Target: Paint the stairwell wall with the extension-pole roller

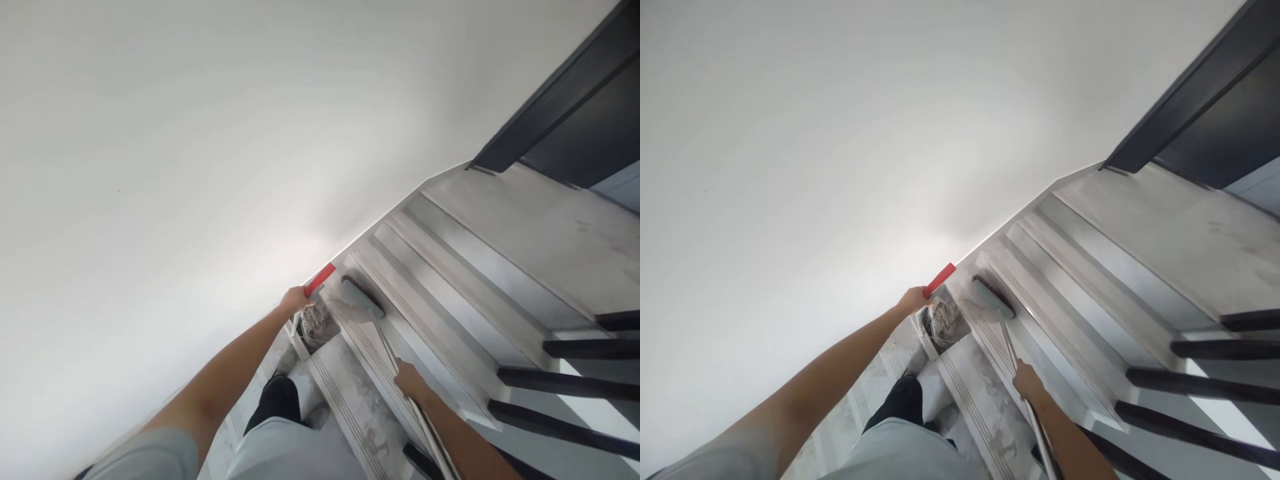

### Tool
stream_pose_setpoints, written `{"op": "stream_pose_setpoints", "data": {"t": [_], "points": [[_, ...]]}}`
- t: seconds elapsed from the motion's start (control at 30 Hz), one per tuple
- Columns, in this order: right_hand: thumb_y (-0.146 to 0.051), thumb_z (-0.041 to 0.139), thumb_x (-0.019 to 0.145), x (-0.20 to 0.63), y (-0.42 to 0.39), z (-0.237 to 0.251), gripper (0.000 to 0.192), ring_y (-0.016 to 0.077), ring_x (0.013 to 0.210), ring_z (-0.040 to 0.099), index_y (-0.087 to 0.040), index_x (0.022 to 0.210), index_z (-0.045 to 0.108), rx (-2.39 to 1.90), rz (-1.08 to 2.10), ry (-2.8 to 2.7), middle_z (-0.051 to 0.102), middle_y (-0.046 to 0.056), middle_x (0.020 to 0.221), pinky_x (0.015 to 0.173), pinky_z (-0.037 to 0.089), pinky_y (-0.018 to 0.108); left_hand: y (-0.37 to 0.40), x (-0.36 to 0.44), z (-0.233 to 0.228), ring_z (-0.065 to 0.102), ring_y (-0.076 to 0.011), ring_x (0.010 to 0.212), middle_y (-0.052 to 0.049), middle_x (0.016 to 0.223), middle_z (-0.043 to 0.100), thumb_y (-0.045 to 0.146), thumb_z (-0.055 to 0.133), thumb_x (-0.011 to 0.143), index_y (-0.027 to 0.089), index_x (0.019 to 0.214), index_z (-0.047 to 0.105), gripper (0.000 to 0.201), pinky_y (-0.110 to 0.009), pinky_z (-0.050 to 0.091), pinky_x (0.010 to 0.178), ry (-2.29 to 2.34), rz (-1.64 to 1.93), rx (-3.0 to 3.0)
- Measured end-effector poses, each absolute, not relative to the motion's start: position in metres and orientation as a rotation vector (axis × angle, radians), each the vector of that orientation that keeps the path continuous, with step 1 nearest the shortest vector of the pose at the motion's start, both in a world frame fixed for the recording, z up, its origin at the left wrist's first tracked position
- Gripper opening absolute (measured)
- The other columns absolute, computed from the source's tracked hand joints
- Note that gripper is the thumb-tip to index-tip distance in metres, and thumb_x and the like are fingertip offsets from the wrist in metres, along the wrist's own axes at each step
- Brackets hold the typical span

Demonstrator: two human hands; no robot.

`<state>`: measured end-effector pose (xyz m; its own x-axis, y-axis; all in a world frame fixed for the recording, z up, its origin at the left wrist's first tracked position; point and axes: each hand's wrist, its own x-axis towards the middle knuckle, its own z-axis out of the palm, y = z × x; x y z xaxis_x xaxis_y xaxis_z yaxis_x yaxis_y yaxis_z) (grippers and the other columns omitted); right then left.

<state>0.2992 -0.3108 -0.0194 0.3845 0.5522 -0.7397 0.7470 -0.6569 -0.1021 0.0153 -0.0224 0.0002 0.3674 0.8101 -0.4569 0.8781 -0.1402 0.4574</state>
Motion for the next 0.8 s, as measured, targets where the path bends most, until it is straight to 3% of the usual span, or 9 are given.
{"op": "stream_pose_setpoints", "data": {"t": [0.13,0.37,0.47,0.6,0.7,0.8], "points": [[-0.005,0.054,0.07,0.253,-0.312,-0.042,0.047,0.0274,0.099,0.067,-0.004,0.117,0.06,2.306,-1.076,1.304,0.067,0.024,0.107,0.079,0.052,0.03,-0.025,0.017,-0.002,0.066,-0.0266,0.101,-0.008,0.102,0.073,0.041,0.07,0.069,0.02,0.1,0.068,0.037,-0.026,0.05,0.076,1.505,-0.143,1.976],[-0.007,0.052,0.068,0.218,-0.349,-0.032,0.065,0.0204,0.086,0.069,-0.007,0.133,0.049,2.22,-1.36,1.446,0.069,0.016,0.105,0.07,0.051,0.023,-0.027,0.023,0.006,0.067,-0.0266,0.097,-0.011,0.102,0.072,0.037,0.069,0.068,0.017,0.099,0.067,0.037,-0.027,0.051,0.07,1.535,-0.184,1.986],[-0.007,0.048,0.072,0.242,-0.373,-0.02,0.07,0.0197,0.086,0.069,-0.009,0.142,0.04,2.269,-1.297,1.397,0.07,0.015,0.104,0.073,0.051,0.023,-0.025,0.023,0.007,0.068,-0.0253,0.091,-0.011,0.099,0.073,0.036,0.069,0.068,0.017,0.099,0.067,0.037,-0.026,0.05,0.066,1.518,-0.201,1.968],[-0.005,0.044,0.076,0.281,-0.381,-0.015,0.068,0.0203,0.102,0.066,-0.001,0.143,0.036,2.33,-1.114,1.28,0.067,0.019,0.113,0.086,0.048,0.022,-0.02,0.023,0.003,0.067,-0.0258,0.096,-0.01,0.1,0.073,0.039,0.071,0.067,0.018,0.098,0.066,0.038,-0.025,0.05,0.067,1.483,-0.211,1.956],[-0.002,0.039,0.079,0.28,-0.367,-0.028,0.056,0.0229,0.105,0.065,0.006,0.133,0.045,2.328,-1.045,1.173,0.065,0.024,0.116,0.086,0.048,0.024,-0.018,0.023,0.001,0.066,-0.0268,0.099,-0.01,0.102,0.072,0.038,0.072,0.065,0.018,0.097,0.067,0.038,-0.026,0.05,0.07,1.474,-0.219,1.954],[-0.002,0.038,0.08,0.251,-0.357,-0.044,0.044,0.0251,0.107,0.064,0.004,0.12,0.056,2.264,-1.044,1.17,0.065,0.025,0.115,0.086,0.048,0.026,-0.017,0.022,0.0,0.067,-0.026,0.096,-0.009,0.101,0.072,0.037,0.072,0.066,0.019,0.097,0.066,0.037,-0.026,0.05,0.07,1.459,-0.227,1.949]]}}
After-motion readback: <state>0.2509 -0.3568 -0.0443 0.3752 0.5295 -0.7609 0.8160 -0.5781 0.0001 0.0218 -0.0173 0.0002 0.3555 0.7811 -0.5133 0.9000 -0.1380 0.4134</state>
